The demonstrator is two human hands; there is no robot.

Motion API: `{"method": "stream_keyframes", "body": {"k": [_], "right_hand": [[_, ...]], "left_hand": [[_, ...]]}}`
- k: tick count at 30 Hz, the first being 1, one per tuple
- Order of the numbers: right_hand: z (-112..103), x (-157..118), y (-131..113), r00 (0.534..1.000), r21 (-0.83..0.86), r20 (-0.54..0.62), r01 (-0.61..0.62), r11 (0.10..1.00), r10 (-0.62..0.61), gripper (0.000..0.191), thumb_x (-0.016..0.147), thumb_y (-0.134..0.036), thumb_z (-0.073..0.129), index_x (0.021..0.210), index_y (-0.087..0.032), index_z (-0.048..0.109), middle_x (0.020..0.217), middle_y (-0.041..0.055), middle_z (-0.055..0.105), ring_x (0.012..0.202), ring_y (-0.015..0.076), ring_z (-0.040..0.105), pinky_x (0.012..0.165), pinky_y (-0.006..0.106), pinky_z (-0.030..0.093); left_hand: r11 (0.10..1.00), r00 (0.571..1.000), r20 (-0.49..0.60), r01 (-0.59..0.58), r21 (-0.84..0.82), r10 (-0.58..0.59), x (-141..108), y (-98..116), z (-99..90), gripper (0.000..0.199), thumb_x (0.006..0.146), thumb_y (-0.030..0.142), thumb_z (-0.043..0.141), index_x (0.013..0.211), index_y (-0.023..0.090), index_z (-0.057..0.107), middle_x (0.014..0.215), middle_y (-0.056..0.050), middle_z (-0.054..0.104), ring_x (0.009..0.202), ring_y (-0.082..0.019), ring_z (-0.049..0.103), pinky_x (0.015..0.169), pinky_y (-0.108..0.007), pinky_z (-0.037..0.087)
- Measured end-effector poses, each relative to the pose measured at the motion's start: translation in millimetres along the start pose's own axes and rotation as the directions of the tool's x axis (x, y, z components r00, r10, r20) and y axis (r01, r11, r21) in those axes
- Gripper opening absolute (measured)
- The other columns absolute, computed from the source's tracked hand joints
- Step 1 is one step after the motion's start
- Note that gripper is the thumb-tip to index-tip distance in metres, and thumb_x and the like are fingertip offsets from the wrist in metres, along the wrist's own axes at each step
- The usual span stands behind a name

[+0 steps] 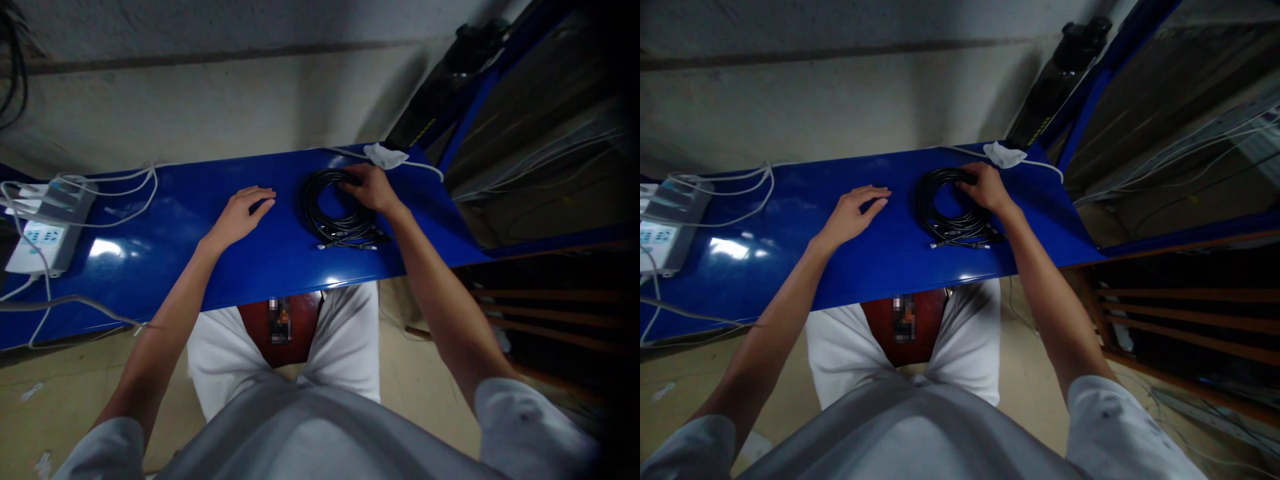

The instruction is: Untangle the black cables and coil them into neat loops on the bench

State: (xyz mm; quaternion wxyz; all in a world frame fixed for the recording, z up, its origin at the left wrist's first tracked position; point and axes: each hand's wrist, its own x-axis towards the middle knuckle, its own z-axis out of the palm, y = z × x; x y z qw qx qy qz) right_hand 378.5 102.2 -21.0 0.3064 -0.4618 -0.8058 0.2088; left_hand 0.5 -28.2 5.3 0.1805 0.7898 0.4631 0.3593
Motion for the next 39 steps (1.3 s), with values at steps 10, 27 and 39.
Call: {"method": "stream_keyframes", "body": {"k": [10,27,39], "right_hand": [[-41.4,-108.6,-73.0,0.963,-0.065,-0.269,-0.003,0.998,-0.015,0.04,0.105,-0.057,0.075,0.13,-0.027,0.081,0.129,0.0129,0.078,0.123,0.0364,0.075,0.111,0.057,0.061],[4.4,-172.7,-90.6,0.991,-0.297,-0.105,0.052,0.953,-0.087,0.053,0.114,-0.049,0.06,0.164,-0.031,0.059,0.164,0.0133,0.063,0.159,0.0389,0.055,0.128,0.063,0.046],[5.1,-172.6,-90.7,0.987,-0.292,-0.132,0.053,0.955,-0.095,0.048,0.114,-0.048,0.06,0.157,-0.029,0.063,0.157,0.015,0.067,0.154,0.0391,0.059,0.124,0.061,0.051]], "left_hand": [[0.945,0.845,-0.477,0.09,-0.316,-0.24,-3.2,-33.1,-14.3,0.032,0.109,0.053,0.072,0.109,0.022,0.081,0.098,-0.005,0.083,0.09,-0.018,0.08,0.089,-0.032,0.06],[0.699,0.679,-0.443,0.146,-0.7,-0.585,-0.4,-44.1,-21.6,0.011,0.099,0.036,0.08,0.101,0.025,0.081,0.086,-0.002,0.076,0.069,-0.012,0.07,0.07,-0.024,0.058],[0.685,0.674,-0.45,0.115,-0.719,-0.586,0.2,-43.1,-29.0,0.009,0.1,0.033,0.079,0.096,0.026,0.081,0.087,-0.002,0.077,0.067,-0.012,0.066,0.065,-0.025,0.056]]}}
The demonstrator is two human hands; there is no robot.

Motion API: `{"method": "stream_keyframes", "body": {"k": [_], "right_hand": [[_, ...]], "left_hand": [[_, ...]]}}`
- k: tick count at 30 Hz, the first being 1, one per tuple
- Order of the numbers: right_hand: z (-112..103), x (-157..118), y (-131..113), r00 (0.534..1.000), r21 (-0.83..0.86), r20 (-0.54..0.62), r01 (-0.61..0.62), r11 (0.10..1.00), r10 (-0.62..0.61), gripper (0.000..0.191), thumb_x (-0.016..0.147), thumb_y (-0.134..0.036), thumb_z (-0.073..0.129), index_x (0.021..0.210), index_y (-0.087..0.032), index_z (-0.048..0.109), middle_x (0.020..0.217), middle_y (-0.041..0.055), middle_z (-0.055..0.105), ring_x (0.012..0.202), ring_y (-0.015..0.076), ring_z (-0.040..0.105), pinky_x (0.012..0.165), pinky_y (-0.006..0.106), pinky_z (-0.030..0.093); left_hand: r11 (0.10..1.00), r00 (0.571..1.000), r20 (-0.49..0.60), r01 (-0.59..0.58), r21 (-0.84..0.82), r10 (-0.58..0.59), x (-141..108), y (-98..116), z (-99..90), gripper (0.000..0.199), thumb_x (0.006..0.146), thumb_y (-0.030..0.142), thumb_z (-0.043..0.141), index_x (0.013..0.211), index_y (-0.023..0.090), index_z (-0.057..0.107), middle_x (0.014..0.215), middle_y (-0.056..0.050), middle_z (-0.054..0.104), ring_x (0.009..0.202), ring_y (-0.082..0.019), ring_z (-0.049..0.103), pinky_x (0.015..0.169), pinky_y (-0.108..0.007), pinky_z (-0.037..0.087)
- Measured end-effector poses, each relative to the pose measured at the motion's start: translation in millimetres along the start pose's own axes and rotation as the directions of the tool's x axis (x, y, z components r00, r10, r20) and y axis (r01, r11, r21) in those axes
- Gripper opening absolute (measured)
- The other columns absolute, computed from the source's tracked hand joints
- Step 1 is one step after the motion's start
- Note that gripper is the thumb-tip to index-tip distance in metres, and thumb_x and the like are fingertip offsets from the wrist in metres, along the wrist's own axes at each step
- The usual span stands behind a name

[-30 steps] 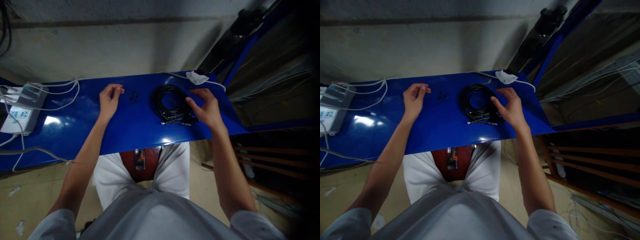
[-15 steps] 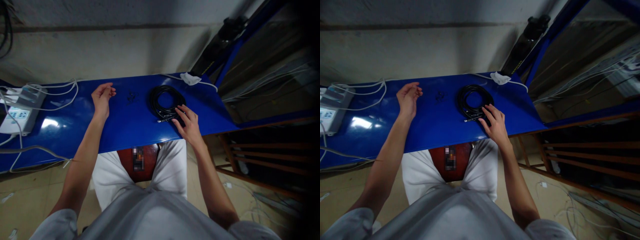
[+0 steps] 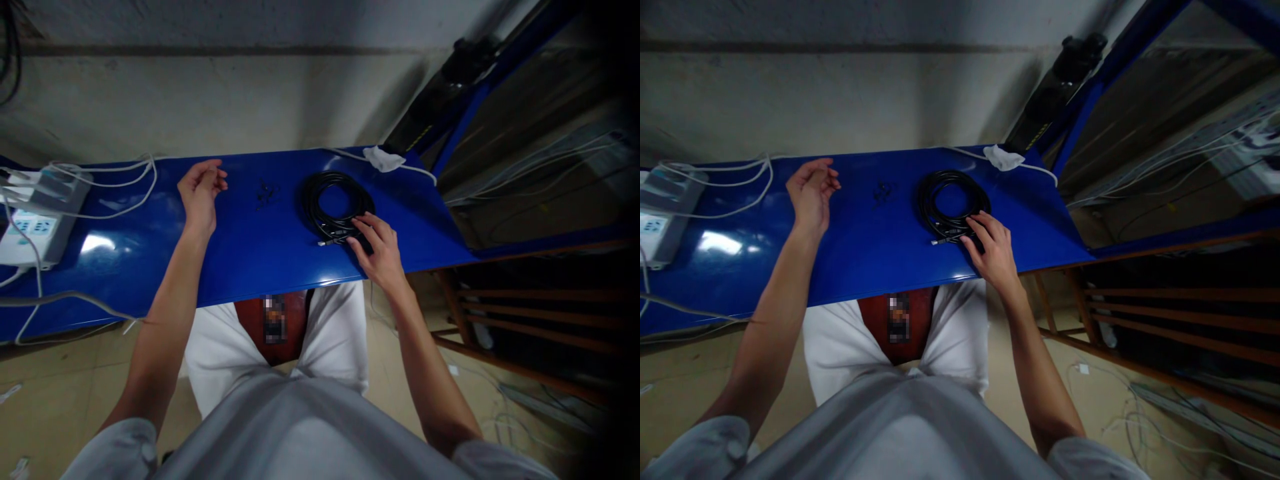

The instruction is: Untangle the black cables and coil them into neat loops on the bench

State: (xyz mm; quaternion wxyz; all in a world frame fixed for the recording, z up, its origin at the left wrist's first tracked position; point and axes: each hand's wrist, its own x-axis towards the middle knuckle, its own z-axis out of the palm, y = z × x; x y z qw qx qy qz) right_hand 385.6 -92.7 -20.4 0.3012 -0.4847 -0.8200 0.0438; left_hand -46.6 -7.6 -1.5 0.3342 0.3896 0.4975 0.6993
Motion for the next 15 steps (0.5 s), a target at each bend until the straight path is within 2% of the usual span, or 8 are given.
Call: {"method": "stream_keyframes", "body": {"k": [7,15], "right_hand": [[0.0,-0.8,-1.6,1.0,0.012,-0.018,-0.002,1.0,0.003,0.047,0.113,-0.047,0.062,0.157,-0.03,0.064,0.156,0.0145,0.068,0.153,0.0398,0.06,0.123,0.061,0.052],[1.6,-1.5,-0.5,1.0,-0.005,-0.021,-0.004,1.0,0.003,0.047,0.113,-0.046,0.062,0.157,-0.031,0.065,0.151,0.0145,0.069,0.149,0.0397,0.061,0.121,0.06,0.052]], "left_hand": [[1.0,1.0,0.026,0.009,0.014,-0.009,-3.8,1.1,2.8,0.009,0.102,0.028,0.075,0.097,0.027,0.082,0.087,-0.002,0.077,0.068,-0.013,0.068,0.065,-0.026,0.055],[0.999,1.0,0.028,-0.003,0.037,0.002,-3.3,1.3,0.5,0.007,0.1,0.034,0.078,0.099,0.027,0.081,0.086,-0.002,0.076,0.067,-0.012,0.067,0.064,-0.025,0.055]]}}
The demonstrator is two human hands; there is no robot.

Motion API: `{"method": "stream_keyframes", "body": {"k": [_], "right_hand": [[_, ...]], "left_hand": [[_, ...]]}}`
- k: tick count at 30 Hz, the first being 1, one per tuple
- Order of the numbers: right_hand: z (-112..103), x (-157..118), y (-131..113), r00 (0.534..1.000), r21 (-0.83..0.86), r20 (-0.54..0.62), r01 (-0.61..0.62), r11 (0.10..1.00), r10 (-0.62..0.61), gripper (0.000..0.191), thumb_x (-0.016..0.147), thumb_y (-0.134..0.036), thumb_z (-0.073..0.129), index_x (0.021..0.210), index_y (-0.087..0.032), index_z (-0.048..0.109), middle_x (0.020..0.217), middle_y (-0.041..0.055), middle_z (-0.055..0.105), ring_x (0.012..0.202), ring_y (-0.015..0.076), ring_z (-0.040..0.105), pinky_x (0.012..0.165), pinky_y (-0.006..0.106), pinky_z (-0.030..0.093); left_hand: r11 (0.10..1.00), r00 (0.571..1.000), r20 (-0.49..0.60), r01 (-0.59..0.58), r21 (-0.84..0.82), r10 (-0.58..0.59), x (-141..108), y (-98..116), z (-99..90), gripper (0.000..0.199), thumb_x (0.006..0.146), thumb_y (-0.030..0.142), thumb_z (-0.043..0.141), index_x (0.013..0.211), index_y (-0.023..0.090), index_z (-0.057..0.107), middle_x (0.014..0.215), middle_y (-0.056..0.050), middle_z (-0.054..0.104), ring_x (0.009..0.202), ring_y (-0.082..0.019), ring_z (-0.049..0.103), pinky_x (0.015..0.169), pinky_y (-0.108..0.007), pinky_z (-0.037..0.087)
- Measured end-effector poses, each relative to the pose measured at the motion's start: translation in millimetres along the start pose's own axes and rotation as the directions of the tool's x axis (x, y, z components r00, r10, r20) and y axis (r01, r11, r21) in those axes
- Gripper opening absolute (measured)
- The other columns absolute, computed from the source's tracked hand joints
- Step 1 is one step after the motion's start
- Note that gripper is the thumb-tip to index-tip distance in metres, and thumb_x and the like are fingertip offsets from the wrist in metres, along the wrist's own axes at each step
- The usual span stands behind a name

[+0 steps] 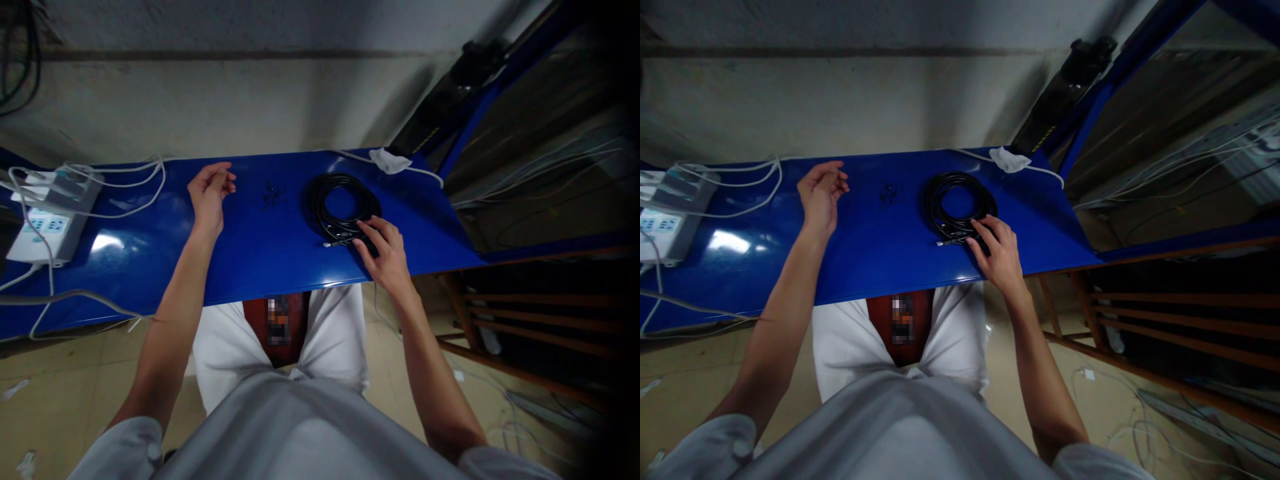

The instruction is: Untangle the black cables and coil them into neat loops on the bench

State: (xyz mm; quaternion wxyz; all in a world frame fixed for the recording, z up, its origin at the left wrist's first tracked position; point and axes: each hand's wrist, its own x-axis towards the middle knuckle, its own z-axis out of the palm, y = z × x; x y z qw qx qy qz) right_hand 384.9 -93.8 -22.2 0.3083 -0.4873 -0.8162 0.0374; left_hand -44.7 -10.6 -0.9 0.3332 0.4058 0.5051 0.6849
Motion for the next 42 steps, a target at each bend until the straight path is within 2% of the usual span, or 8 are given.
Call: {"method": "stream_keyframes", "body": {"k": [7,11,18,30,42], "right_hand": [[1.5,-0.9,0.9,1.0,-0.01,-0.002,0.005,1.0,-0.005,0.047,0.113,-0.046,0.061,0.157,-0.031,0.065,0.151,0.0147,0.068,0.149,0.0397,0.061,0.12,0.06,0.053],[0.0,-0.3,-1.1,1.0,-0.007,0.004,0.001,1.0,-0.001,0.046,0.113,-0.047,0.061,0.156,-0.032,0.066,0.15,0.0143,0.069,0.148,0.0404,0.062,0.119,0.061,0.054],[-1.3,-0.1,-2.2,1.0,0.004,0.007,-0.002,1.0,0.002,0.043,0.114,-0.047,0.06,0.153,-0.032,0.066,0.153,0.014,0.068,0.149,0.04,0.061,0.121,0.061,0.053],[-2.6,-1.6,-4.8,1.0,-0.01,0.016,-0.017,1.0,0.017,0.027,0.115,-0.05,0.058,0.13,-0.03,0.069,0.144,0.0116,0.074,0.147,0.0372,0.064,0.121,0.059,0.047],[1.3,-1.2,-5.9,0.998,-0.012,-0.047,-0.046,0.999,0.045,0.025,0.114,-0.049,0.063,0.125,-0.028,0.069,0.141,0.011,0.075,0.142,0.0355,0.066,0.118,0.057,0.044]], "left_hand": [[1.0,1.0,0.007,0.003,-0.012,-0.003,1.2,-3.2,0.4,0.008,0.099,0.034,0.077,0.099,0.027,0.082,0.086,-0.002,0.076,0.066,-0.012,0.066,0.063,-0.024,0.054],[1.0,1.0,0.012,-0.005,0.006,0.005,-2.3,3.5,4.4,0.012,0.1,0.036,0.08,0.096,0.026,0.08,0.083,-0.001,0.075,0.063,-0.011,0.065,0.058,-0.023,0.051],[1.0,0.993,0.118,-0.011,-0.017,0.012,-15.7,20.2,14.8,0.022,0.101,0.042,0.084,0.091,0.022,0.08,0.074,-0.001,0.07,0.057,-0.011,0.06,0.052,-0.024,0.045],[0.999,0.992,0.123,-0.002,-0.041,0.007,-24.6,21.2,23.0,0.025,0.101,0.044,0.084,0.09,0.021,0.08,0.074,-0.001,0.067,0.06,-0.01,0.06,0.054,-0.022,0.047],[0.994,0.991,0.135,-0.009,-0.11,0.024,-22.6,16.6,21.4,0.03,0.093,0.049,0.09,0.09,0.02,0.084,0.072,-0.001,0.067,0.058,-0.009,0.057,0.053,-0.02,0.043]]}}
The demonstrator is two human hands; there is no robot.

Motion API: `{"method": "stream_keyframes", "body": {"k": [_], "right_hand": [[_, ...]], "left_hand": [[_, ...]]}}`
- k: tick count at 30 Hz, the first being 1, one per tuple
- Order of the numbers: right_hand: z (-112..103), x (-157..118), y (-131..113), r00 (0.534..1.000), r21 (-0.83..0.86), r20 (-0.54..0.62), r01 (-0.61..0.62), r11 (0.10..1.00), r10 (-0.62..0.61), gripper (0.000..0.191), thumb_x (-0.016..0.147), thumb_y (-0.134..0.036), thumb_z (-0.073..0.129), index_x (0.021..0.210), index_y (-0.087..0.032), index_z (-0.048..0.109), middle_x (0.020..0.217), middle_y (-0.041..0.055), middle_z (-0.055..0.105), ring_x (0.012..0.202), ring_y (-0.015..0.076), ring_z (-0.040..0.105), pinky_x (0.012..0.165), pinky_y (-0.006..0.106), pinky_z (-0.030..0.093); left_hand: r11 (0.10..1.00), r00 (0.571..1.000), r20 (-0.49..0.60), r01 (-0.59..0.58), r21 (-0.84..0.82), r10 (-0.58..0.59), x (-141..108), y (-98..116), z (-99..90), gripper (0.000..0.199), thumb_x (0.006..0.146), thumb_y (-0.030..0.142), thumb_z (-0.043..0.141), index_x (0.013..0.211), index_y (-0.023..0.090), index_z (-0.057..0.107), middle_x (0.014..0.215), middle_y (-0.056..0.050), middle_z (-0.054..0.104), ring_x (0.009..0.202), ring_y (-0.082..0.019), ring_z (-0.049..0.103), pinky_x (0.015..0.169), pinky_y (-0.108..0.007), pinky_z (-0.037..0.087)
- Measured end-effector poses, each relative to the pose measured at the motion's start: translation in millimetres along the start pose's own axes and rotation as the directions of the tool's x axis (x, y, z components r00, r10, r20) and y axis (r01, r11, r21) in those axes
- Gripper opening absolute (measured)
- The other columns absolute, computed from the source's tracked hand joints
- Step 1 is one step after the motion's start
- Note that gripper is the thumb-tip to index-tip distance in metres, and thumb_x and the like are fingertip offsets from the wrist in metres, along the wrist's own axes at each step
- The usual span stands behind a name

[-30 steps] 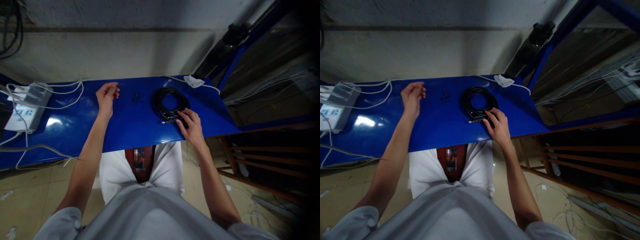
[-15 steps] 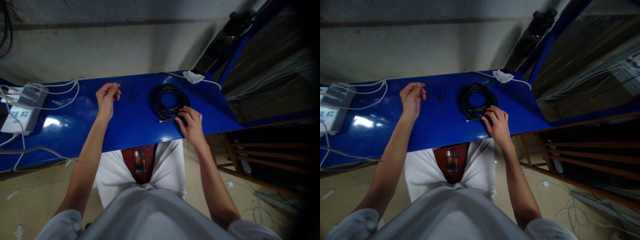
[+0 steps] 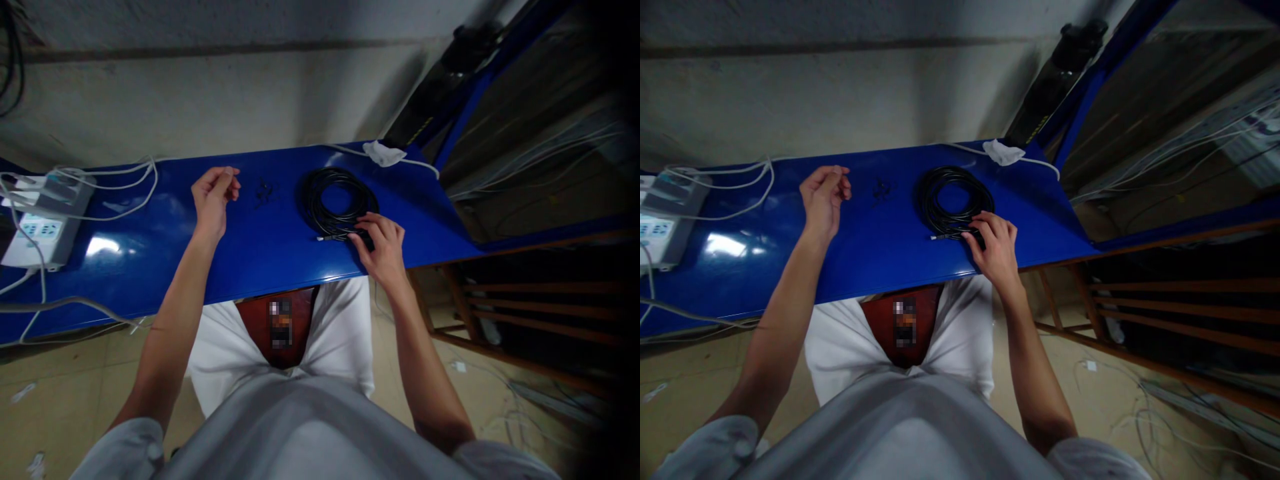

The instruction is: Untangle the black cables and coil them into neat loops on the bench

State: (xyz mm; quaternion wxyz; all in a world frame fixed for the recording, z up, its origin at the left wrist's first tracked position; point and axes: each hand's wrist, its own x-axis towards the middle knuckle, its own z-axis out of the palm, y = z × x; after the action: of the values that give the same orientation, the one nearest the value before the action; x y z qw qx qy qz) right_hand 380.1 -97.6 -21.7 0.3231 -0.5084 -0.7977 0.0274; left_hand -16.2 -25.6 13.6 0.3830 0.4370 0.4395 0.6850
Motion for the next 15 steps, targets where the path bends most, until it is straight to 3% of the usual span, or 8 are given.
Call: {"method": "stream_keyframes", "body": {"k": [15], "right_hand": [[-1.2,-0.6,-1.3,1.0,0.013,-0.008,-0.016,1.0,0.016,0.023,0.113,-0.047,0.066,0.125,-0.028,0.071,0.14,0.0101,0.076,0.143,0.0346,0.066,0.117,0.054,0.046]], "left_hand": [[1.0,1.0,0.012,0.012,-0.014,-0.012,-0.5,1.3,0.1,0.027,0.095,0.046,0.089,0.092,0.02,0.085,0.073,-0.002,0.067,0.059,-0.01,0.057,0.054,-0.021,0.044]]}}
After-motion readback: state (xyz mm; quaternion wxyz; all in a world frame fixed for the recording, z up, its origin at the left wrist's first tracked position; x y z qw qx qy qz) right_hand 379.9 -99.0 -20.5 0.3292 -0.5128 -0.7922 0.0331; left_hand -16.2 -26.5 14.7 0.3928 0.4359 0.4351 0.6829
